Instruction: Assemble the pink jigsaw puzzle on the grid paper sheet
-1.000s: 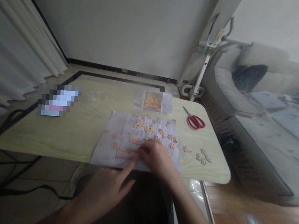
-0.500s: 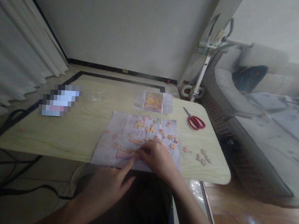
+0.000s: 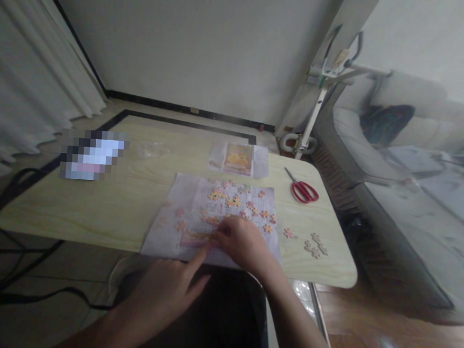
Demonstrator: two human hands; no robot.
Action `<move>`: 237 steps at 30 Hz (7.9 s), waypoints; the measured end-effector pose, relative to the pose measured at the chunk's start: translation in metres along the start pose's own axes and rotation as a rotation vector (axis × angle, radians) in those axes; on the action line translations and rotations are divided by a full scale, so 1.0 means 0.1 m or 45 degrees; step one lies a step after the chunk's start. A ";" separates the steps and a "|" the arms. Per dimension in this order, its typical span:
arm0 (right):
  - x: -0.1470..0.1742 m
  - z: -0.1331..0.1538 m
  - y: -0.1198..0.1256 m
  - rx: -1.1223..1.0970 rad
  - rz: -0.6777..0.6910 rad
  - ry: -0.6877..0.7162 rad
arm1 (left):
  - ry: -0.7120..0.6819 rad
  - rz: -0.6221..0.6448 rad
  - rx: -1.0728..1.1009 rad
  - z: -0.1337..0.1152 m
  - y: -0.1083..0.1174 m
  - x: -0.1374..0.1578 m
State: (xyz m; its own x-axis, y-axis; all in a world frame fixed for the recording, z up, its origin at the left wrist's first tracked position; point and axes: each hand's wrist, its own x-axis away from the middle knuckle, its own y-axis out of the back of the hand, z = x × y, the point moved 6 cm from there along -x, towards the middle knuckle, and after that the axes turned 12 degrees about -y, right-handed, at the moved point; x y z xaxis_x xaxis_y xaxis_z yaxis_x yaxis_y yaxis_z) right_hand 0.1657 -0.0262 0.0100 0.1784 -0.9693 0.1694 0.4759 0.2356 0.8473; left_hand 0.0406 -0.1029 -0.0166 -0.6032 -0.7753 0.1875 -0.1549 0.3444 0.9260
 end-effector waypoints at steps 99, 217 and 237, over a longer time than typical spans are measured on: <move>0.13 -0.25 0.25 0.103 -0.155 -0.074 | -0.002 -0.270 0.044 0.45 0.21 0.22; 0.25 0.04 -0.23 -0.141 -0.173 0.281 | -0.352 -0.544 0.121 0.56 0.47 -0.13; 0.25 0.05 -0.23 -0.124 -0.161 0.276 | -0.361 -0.538 0.091 0.54 0.51 -0.19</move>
State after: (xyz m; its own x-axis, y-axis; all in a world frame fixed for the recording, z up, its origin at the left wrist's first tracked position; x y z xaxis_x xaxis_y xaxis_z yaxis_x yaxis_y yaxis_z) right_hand 0.1552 -0.0562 -0.0030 0.2875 -0.9562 -0.0557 0.5849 0.1293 0.8007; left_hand 0.0019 -0.0419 0.0090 -0.6632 -0.6839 -0.3041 -0.4785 0.0750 0.8749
